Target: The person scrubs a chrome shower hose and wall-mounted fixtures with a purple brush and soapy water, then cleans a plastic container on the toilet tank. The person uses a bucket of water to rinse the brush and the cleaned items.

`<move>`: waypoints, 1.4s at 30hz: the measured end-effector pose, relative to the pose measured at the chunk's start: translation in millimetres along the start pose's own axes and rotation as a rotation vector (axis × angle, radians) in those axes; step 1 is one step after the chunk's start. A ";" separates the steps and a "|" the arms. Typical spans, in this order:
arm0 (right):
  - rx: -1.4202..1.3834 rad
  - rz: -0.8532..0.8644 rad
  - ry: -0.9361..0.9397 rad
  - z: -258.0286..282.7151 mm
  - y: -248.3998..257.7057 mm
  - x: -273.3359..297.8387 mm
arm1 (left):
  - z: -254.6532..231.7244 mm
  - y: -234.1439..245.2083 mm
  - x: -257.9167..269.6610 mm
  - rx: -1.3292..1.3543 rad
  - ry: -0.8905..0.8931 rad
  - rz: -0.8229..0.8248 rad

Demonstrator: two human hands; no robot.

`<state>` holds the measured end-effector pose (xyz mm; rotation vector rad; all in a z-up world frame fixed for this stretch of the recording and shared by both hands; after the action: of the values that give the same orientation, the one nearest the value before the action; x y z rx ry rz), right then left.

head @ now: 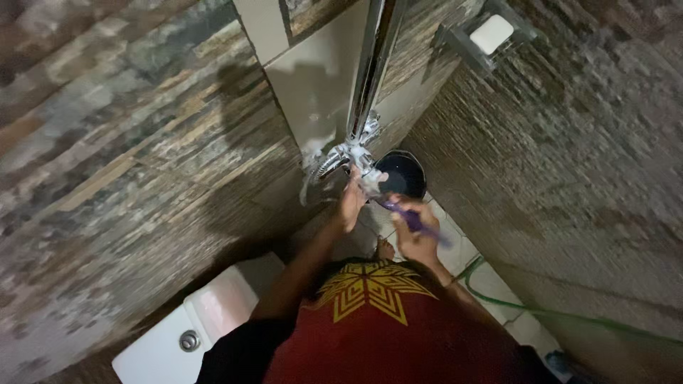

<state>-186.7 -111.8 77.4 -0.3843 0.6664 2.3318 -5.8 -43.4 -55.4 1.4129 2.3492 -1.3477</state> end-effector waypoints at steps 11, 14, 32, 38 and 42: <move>-0.978 -0.203 -0.905 -143.0 -59.3 -6.6 | 32.2 31.6 29.2 -0.159 0.448 -0.562; -0.826 -0.286 -0.975 -111.2 -51.4 -22.5 | 37.1 53.1 36.3 -0.139 0.499 -0.610; -0.842 -0.182 -0.605 -20.7 -10.4 -58.9 | -46.8 -22.1 -8.9 0.572 0.618 -0.798; -0.691 -0.233 -0.491 -25.6 -0.1 -65.7 | -47.1 -23.5 -8.9 0.607 0.518 -0.761; -0.590 -0.177 -0.437 -28.5 -7.6 -78.7 | -55.3 -30.8 -8.1 0.475 0.520 -0.700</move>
<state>-121.5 -164.2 85.4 -0.1650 -0.2639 2.2931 -5.4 -14.8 1.6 1.1679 3.2292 -2.0122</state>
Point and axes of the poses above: each hand's wrist, its own x-axis away from the middle knuckle, its own y-axis out of the back of the hand, z = x × y, the point moved 3 cm from there along -x, towards the middle knuckle, and after that the axes turned 14 degrees about x, right-handed, at the moved point
